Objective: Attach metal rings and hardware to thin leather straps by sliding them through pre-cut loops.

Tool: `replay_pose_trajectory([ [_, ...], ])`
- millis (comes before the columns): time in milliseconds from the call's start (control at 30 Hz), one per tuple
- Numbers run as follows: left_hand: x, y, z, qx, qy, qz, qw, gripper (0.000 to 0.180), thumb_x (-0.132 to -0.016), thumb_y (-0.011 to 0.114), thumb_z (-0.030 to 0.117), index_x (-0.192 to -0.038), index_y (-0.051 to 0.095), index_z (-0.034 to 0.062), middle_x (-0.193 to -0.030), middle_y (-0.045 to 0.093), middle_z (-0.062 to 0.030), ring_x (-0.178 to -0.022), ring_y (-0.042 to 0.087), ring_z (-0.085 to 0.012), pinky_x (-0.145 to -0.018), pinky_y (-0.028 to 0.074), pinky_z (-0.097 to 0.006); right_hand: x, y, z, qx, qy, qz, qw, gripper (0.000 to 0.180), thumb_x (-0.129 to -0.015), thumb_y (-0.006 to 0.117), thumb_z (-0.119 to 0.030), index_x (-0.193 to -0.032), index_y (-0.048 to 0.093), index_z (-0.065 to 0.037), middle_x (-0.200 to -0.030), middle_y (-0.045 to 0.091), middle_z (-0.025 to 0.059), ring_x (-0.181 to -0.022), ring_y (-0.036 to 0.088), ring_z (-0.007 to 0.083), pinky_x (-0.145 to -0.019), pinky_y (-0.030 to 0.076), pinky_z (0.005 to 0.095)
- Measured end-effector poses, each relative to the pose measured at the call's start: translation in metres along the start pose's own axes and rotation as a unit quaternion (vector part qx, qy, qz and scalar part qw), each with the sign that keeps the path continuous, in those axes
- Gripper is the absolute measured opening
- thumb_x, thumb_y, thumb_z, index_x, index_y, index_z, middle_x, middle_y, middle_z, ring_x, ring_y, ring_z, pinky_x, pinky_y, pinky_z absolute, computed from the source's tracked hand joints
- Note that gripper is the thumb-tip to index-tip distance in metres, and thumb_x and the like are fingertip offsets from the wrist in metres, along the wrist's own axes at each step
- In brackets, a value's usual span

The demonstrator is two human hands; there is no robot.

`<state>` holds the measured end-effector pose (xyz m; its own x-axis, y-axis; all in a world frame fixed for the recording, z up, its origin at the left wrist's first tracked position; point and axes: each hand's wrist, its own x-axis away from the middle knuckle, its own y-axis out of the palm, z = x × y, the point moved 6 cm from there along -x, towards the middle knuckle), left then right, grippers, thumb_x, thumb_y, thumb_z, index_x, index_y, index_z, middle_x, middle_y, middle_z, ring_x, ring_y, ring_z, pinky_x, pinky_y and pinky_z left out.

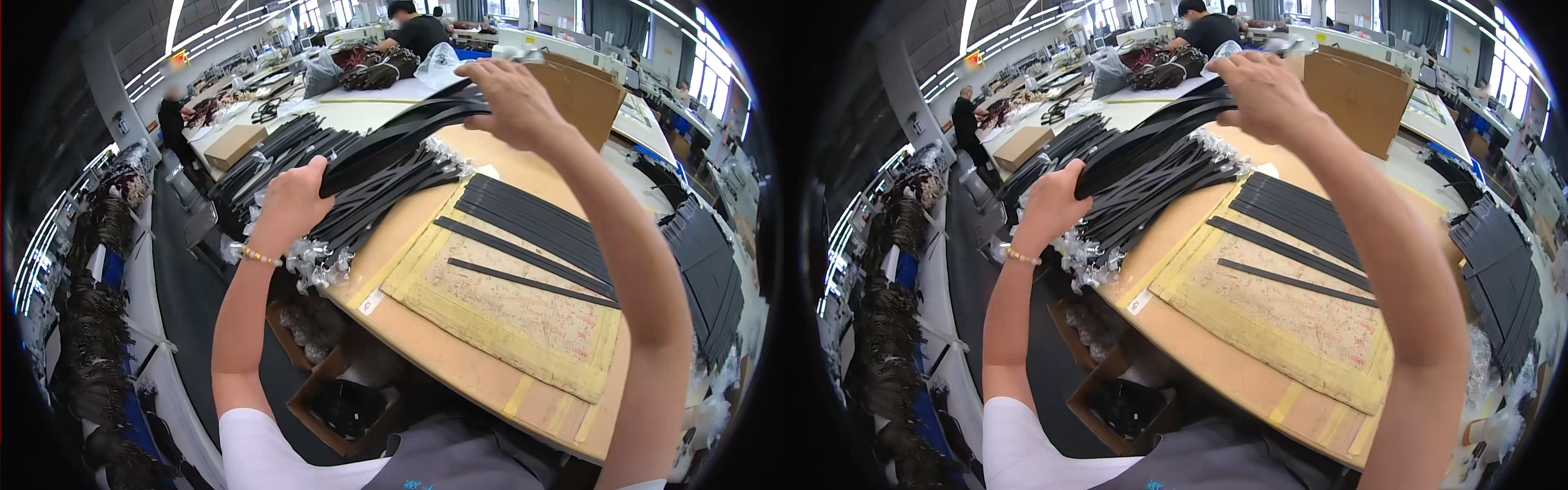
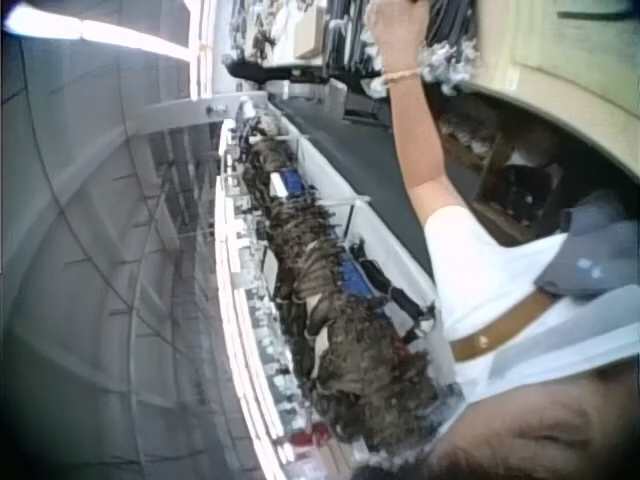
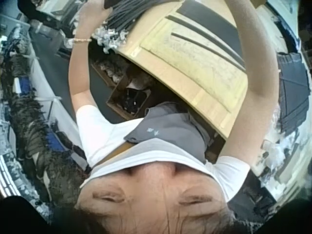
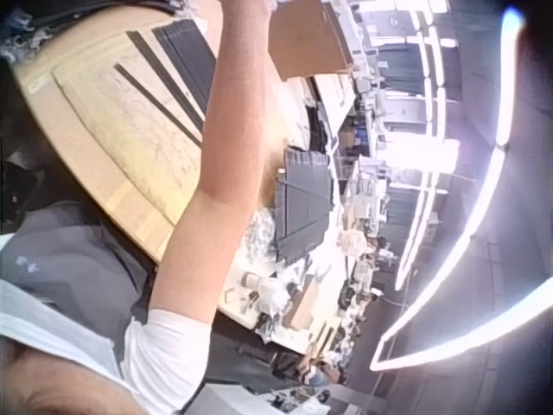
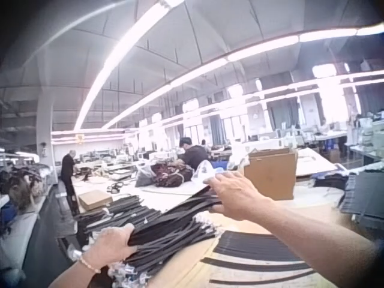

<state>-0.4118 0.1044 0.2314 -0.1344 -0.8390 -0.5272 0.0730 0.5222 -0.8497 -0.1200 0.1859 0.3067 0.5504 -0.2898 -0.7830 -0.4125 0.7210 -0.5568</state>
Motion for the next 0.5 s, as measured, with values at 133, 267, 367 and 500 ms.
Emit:
replay_pose_trajectory([
  [133,-0.017,0.084,-0.071,-0.07,-0.086,-0.123,0.986,0.032,-0.079,0.073,0.018,-0.102,0.058,0.003,-0.095,0.071,-0.0239,-0.095,0.069,-0.0421,-0.084,0.055,-0.051,0.04,0.025,-0.057,-0.2,0.053,-0.165,0.964,0.047,-0.087,0.076,-0.03,-0.125,0.061,-0.008,-0.123,0.064,0.015,-0.122,0.058,0.0318,-0.109,0.041,0.0425],
  [267,0.029,0.217,-0.152,-0.027,-0.169,-0.233,0.957,0.043,-0.078,0.07,0.023,-0.112,0.06,-0.0013,-0.113,0.07,-0.0271,-0.109,0.067,-0.0432,-0.095,0.054,-0.05,0.161,0.042,-0.074,-0.214,0.067,-0.314,0.922,0.037,-0.089,0.073,-0.028,-0.119,0.064,-0.008,-0.116,0.066,0.0131,-0.116,0.059,0.0311,-0.099,0.047,0.0438],
  [367,0.011,0.214,-0.139,0.003,-0.171,-0.232,0.958,0.043,-0.079,0.068,0.024,-0.112,0.059,-0.0012,-0.118,0.067,-0.0288,-0.113,0.064,-0.0436,-0.098,0.051,-0.05,0.256,0.025,-0.055,-0.238,0.177,-0.395,0.869,0.03,-0.091,0.071,-0.024,-0.115,0.066,-0.007,-0.116,0.067,0.0147,-0.116,0.06,0.0341,-0.1,0.047,0.0442],
  [500,0.004,0.214,-0.161,-0.011,-0.144,-0.249,0.958,0.043,-0.079,0.07,0.026,-0.11,0.061,-0.0028,-0.117,0.067,-0.0292,-0.112,0.064,-0.0436,-0.097,0.052,-0.048,0.317,-0.02,-0.069,-0.312,0.35,-0.354,0.809,0.024,-0.09,0.072,-0.019,-0.11,0.069,-0.005,-0.112,0.071,0.0147,-0.11,0.065,0.0327,-0.096,0.05,0.0411],
])
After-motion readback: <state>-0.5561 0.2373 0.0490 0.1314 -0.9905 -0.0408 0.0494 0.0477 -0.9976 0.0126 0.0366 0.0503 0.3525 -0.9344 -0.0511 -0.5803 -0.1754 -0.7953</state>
